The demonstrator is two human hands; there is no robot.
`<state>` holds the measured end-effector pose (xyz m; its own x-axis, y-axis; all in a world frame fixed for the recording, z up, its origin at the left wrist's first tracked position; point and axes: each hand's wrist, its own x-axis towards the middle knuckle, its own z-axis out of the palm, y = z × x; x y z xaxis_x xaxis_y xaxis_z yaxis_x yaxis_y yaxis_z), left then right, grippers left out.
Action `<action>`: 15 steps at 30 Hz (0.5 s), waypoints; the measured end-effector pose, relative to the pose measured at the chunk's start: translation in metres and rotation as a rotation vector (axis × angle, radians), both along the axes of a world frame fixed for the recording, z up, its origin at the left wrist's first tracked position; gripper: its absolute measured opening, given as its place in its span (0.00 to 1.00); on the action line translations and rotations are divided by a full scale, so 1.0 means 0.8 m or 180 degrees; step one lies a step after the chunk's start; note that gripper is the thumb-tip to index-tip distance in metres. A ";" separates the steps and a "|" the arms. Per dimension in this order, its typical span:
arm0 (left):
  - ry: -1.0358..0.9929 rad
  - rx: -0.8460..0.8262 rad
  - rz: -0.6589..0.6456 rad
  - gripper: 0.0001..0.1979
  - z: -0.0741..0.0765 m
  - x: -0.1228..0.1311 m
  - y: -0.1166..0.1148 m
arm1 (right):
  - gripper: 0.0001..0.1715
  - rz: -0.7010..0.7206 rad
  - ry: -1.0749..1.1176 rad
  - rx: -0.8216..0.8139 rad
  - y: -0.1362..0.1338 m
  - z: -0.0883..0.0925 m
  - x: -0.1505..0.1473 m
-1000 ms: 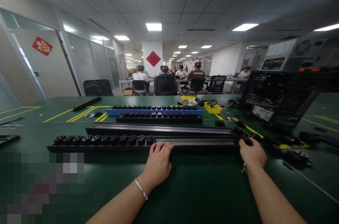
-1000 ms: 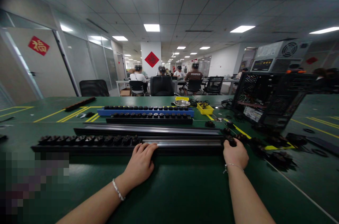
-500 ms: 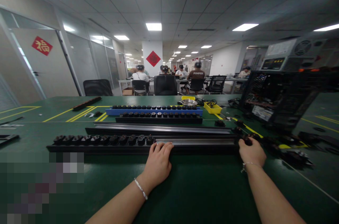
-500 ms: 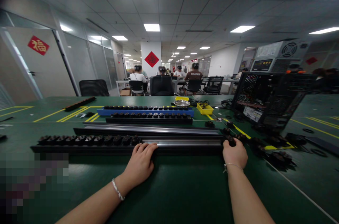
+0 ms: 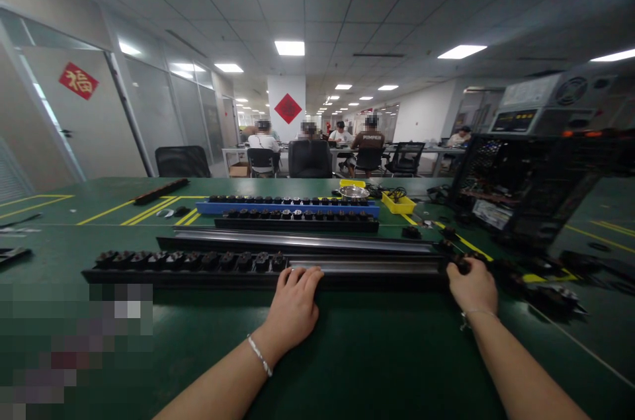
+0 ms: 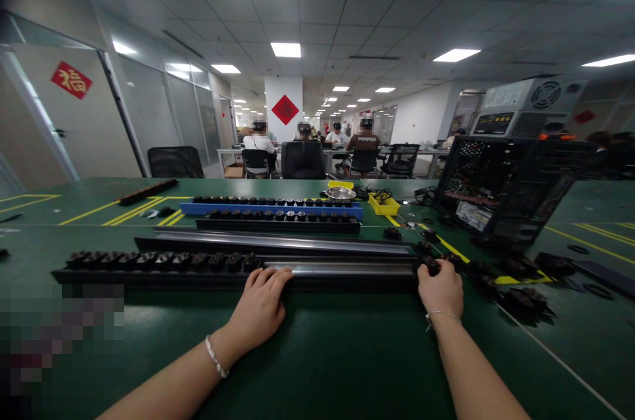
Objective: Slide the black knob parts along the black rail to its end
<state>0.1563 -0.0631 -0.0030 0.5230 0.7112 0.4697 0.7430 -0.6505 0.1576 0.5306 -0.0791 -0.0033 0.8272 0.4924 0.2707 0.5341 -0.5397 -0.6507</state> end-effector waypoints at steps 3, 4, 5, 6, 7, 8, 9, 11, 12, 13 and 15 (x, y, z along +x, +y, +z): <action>-0.0002 0.0003 -0.0004 0.28 0.001 0.000 0.000 | 0.29 0.0058 -0.0035 -0.0064 -0.001 0.001 0.003; 0.0005 0.0006 0.0006 0.28 0.001 0.000 0.000 | 0.29 0.0070 -0.0046 -0.0079 -0.002 0.001 0.003; 0.0016 0.0006 0.0011 0.28 0.001 0.000 0.000 | 0.29 0.0073 -0.0054 -0.0088 -0.002 0.002 0.003; 0.0024 0.0004 0.0013 0.28 0.002 0.000 -0.001 | 0.29 0.0066 -0.0064 -0.0089 -0.002 0.002 0.002; 0.0026 0.0002 0.0012 0.28 0.002 0.000 -0.001 | 0.28 0.0054 -0.0080 -0.0082 -0.002 0.003 0.001; 0.0024 -0.0001 0.0007 0.28 0.002 0.000 -0.001 | 0.28 0.0045 -0.0103 -0.0070 -0.002 0.003 0.000; 0.0020 -0.0002 0.0000 0.28 0.002 0.000 -0.001 | 0.28 0.0047 -0.0131 -0.0060 -0.001 0.003 0.000; 0.0010 0.0001 -0.0004 0.28 0.001 0.000 -0.001 | 0.28 0.0057 -0.0169 -0.0058 0.001 0.001 0.004; 0.0009 0.0005 0.0000 0.28 0.001 0.000 -0.002 | 0.29 0.0018 -0.0145 -0.0056 0.001 -0.001 0.008; 0.0014 0.0008 0.0005 0.28 0.001 0.000 -0.002 | 0.29 -0.0050 -0.0093 -0.0060 0.001 -0.004 0.015; 0.0027 0.0012 0.0022 0.28 0.001 0.000 -0.002 | 0.29 -0.0323 0.0060 -0.0031 -0.002 -0.012 0.034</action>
